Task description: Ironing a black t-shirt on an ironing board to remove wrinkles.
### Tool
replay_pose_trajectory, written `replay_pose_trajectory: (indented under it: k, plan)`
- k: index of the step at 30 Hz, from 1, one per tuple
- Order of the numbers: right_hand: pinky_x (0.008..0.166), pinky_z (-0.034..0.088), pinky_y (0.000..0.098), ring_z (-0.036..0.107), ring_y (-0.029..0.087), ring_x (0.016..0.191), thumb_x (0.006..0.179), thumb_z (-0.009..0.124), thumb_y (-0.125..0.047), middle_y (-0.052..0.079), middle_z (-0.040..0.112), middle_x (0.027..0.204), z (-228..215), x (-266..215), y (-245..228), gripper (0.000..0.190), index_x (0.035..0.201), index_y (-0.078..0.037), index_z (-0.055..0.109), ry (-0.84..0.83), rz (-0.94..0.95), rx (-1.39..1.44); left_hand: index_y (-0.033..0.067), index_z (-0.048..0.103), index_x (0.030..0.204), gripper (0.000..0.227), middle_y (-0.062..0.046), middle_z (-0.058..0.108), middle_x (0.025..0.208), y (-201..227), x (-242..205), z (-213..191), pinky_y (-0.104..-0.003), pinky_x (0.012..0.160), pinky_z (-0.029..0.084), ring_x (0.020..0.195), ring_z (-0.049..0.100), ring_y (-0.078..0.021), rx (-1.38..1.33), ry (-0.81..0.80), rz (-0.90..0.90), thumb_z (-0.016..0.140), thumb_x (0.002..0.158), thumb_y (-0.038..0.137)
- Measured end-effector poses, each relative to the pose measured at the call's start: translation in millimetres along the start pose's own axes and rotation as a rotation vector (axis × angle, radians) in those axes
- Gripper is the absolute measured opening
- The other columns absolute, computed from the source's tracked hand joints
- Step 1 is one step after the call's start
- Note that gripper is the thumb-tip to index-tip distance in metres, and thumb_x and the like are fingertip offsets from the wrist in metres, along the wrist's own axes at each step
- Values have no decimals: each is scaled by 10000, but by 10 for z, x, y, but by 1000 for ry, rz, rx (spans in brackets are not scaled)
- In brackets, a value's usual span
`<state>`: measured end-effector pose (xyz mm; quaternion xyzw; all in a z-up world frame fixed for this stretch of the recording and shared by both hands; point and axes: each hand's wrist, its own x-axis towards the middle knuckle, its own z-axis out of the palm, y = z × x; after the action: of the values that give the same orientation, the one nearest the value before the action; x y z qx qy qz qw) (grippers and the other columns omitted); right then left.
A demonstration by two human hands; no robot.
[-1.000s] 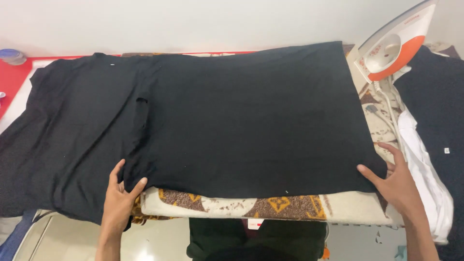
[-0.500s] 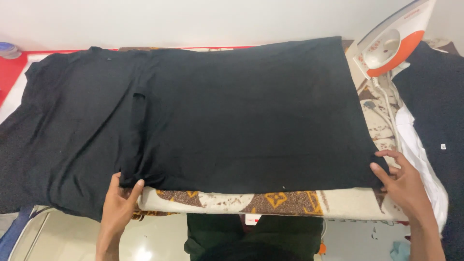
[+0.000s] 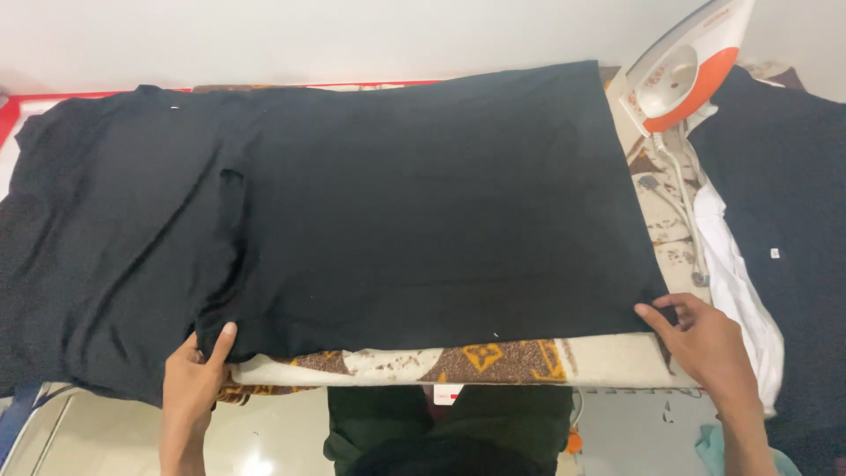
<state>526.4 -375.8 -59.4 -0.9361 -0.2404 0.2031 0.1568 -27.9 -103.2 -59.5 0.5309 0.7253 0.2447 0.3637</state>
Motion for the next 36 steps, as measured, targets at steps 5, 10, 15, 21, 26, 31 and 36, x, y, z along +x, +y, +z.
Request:
replay_pose_trajectory:
  k: [5,10,15,21,26,31,36]
  plan:
    - [701,507,386,733,298,764,933,626,-587,143,761,854,-37,-21,60,499,1121,-139,741,-26,-24,-121,50,699,1249,365,-52,696,1141,21,-131,-60,-356,891,396,1086,576,-170,-124,19,138,641,1030,336]
    - [877,463,450,795,300,828,1009,665,-449,223,709,586,-191,-200,-9,493,771,-41,525,-79,-22,363,10,428,1513,678,-20,301,670,-105,-43,-28,-339,583,274,631,308,-126,-75,-64,72,608,983,393]
    - [724,348,362,611,266,643,1008,731,-348,168,558,547,-145,-162,211,470,736,-37,506,19,-63,420,25,488,1458,574,-93,555,856,-356,129,-41,-404,724,395,834,550,-230,32,102,91,587,1056,422]
    - [750,385,477,669,334,721,1015,759,-317,212,565,633,-201,-252,353,482,741,0,520,30,80,409,38,616,1308,331,-90,594,905,-329,-123,-183,-339,848,444,909,551,-181,-157,118,160,572,1124,310]
    - [758,420,501,696,381,707,999,779,-241,297,623,626,-184,-298,587,491,733,54,489,-55,154,434,-14,559,1331,308,-124,610,1339,-498,-234,-200,-322,1098,447,1207,543,-181,-507,27,114,518,1084,166]
    - [757,490,505,611,373,668,996,744,-334,277,772,759,-172,-380,487,458,797,36,561,-222,246,279,52,547,1485,499,-146,630,1387,-589,-189,-199,-393,1120,435,1257,592,-274,-226,-54,-98,537,1036,271]
    - [707,526,437,742,326,759,955,781,-341,241,796,705,-146,-228,586,461,777,-5,522,-243,195,136,58,632,1341,398,-142,537,822,-943,-57,-261,-399,758,356,771,501,-235,-99,-124,-88,566,1060,331]
